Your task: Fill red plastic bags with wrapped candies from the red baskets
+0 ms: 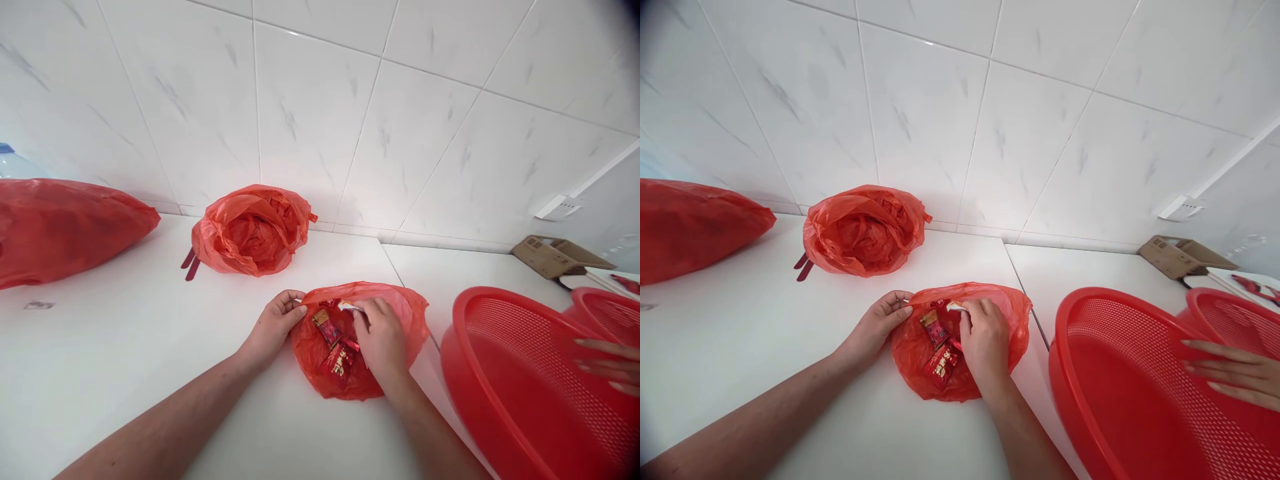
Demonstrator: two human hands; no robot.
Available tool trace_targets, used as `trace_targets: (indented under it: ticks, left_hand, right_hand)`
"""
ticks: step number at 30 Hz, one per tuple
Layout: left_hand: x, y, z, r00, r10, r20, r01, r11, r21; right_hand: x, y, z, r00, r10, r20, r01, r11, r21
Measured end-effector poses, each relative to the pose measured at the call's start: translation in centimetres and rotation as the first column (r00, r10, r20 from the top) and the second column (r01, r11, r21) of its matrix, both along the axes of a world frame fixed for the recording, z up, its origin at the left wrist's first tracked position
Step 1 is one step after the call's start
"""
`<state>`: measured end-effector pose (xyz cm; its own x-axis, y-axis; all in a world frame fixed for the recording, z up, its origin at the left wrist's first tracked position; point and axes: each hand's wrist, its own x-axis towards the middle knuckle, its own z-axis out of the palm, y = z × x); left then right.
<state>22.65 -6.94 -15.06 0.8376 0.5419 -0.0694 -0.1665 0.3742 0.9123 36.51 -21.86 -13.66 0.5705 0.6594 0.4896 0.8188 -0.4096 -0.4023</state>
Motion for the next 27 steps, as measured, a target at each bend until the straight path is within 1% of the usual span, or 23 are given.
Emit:
trace_targets:
  ticks: [2,3,5,6,8,11,13,16,18,22,27]
  left_hand:
    - [0.0,0.0,0.0,1.000,0.003,-0.009,-0.003,1.000,0.004]
    - [0.0,0.0,0.0,1.000,0.005,-0.010,-0.005,1.000,0.007]
    - [0.0,0.0,0.0,1.000,0.009,-0.009,-0.009,1.000,0.014]
    - [0.0,-0.1,0.0,1.000,0.009,-0.008,-0.009,1.000,0.018]
    - [0.0,-0.1,-0.1,1.000,0.006,-0.009,-0.005,1.000,0.024]
    - [0.0,-0.1,-0.1,1.000,-0.001,-0.013,0.001,1.000,0.027]
    - [-0.1,-0.1,-0.1,1.000,-0.007,-0.013,0.007,1.000,0.029]
    - [-0.1,0.0,-0.1,1.000,-0.014,-0.007,0.014,0.999,0.035]
    - [-0.1,0.0,-0.2,1.000,-0.015,-0.005,0.015,0.999,0.036]
    - [0.0,0.0,-0.3,1.000,-0.016,-0.011,0.016,0.999,0.035]
    - [0.0,0.0,-0.1,1.000,-0.006,-0.014,0.006,0.999,0.034]
  right_hand:
    - [-0.3,-0.1,0.4,0.993,0.003,-0.114,0.014,0.990,0.144]
    - [-0.5,-0.2,0.6,0.982,-0.002,-0.188,0.039,0.981,0.192]
    - [-0.8,-0.4,1.0,0.934,-0.017,-0.358,0.108,0.966,0.235]
    - [-0.9,-0.4,1.1,0.896,-0.014,-0.445,0.139,0.959,0.249]
    - [-1.0,-0.5,1.4,0.802,0.043,-0.596,0.166,0.942,0.291]
    - [-0.8,-0.5,1.8,0.657,0.127,-0.744,0.178,0.932,0.316]
    - [-0.6,-0.5,1.8,0.609,0.129,-0.783,0.176,0.940,0.292]
    - [-0.2,-0.6,1.6,0.579,0.138,-0.804,0.167,0.945,0.283]
    - [0.1,-0.6,1.4,0.581,0.139,-0.802,0.171,0.943,0.287]
    - [0.3,-0.6,1.2,0.625,0.159,-0.764,0.157,0.933,0.323]
    - [-0.1,-0.4,1.2,0.582,0.216,-0.784,0.106,0.936,0.336]
